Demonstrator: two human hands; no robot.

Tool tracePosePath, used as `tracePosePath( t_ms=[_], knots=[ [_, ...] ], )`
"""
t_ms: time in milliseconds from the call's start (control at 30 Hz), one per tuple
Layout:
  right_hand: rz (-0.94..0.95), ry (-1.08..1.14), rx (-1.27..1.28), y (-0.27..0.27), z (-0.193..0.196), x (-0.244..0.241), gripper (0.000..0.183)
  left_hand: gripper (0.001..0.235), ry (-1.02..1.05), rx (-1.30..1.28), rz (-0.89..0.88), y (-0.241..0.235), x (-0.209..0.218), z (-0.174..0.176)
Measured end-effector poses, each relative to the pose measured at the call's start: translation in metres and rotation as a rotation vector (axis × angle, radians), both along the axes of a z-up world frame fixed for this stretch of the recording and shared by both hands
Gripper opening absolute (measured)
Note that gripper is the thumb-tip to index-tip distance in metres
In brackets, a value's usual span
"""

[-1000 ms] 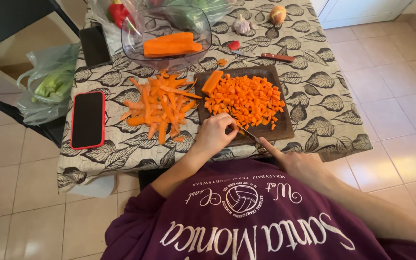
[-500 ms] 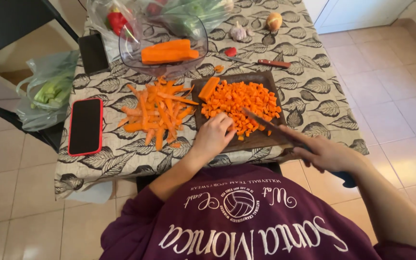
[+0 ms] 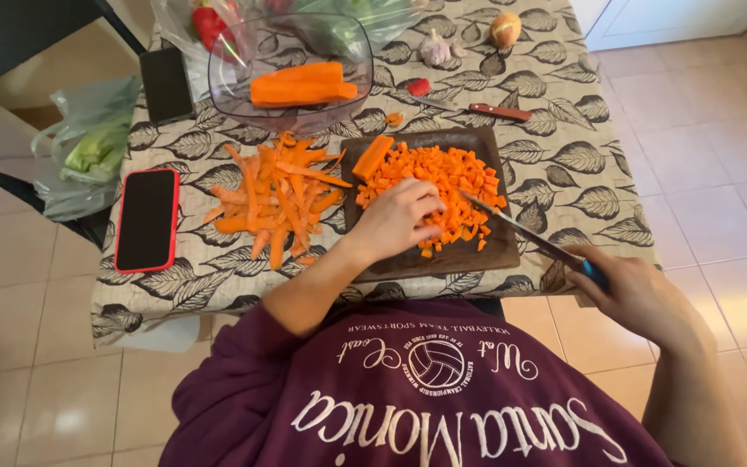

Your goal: The person is dicing peeled carrots on a wooden cutting board using a knife.

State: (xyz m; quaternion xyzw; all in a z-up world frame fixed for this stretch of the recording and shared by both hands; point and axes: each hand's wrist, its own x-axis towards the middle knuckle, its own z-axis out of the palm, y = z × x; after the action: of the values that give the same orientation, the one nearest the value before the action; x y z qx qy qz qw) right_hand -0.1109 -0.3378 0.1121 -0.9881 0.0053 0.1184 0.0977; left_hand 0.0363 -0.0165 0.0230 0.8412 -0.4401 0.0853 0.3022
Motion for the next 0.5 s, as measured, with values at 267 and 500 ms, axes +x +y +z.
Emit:
tracePosePath(
  t_ms=[267,500],
  knots=[
    [0.027,-0.117,-0.001,-0.025,-0.014,-0.004,0.042,0.02,0.116,-0.077,0.022,0.017,-0.016,-0.003],
    [0.044,-0.223,-0.001,-0.027,-0.008,-0.008,0.038,0.021,-0.088,0.004,0.042,-0.01,0.01,0.004]
  ],
)
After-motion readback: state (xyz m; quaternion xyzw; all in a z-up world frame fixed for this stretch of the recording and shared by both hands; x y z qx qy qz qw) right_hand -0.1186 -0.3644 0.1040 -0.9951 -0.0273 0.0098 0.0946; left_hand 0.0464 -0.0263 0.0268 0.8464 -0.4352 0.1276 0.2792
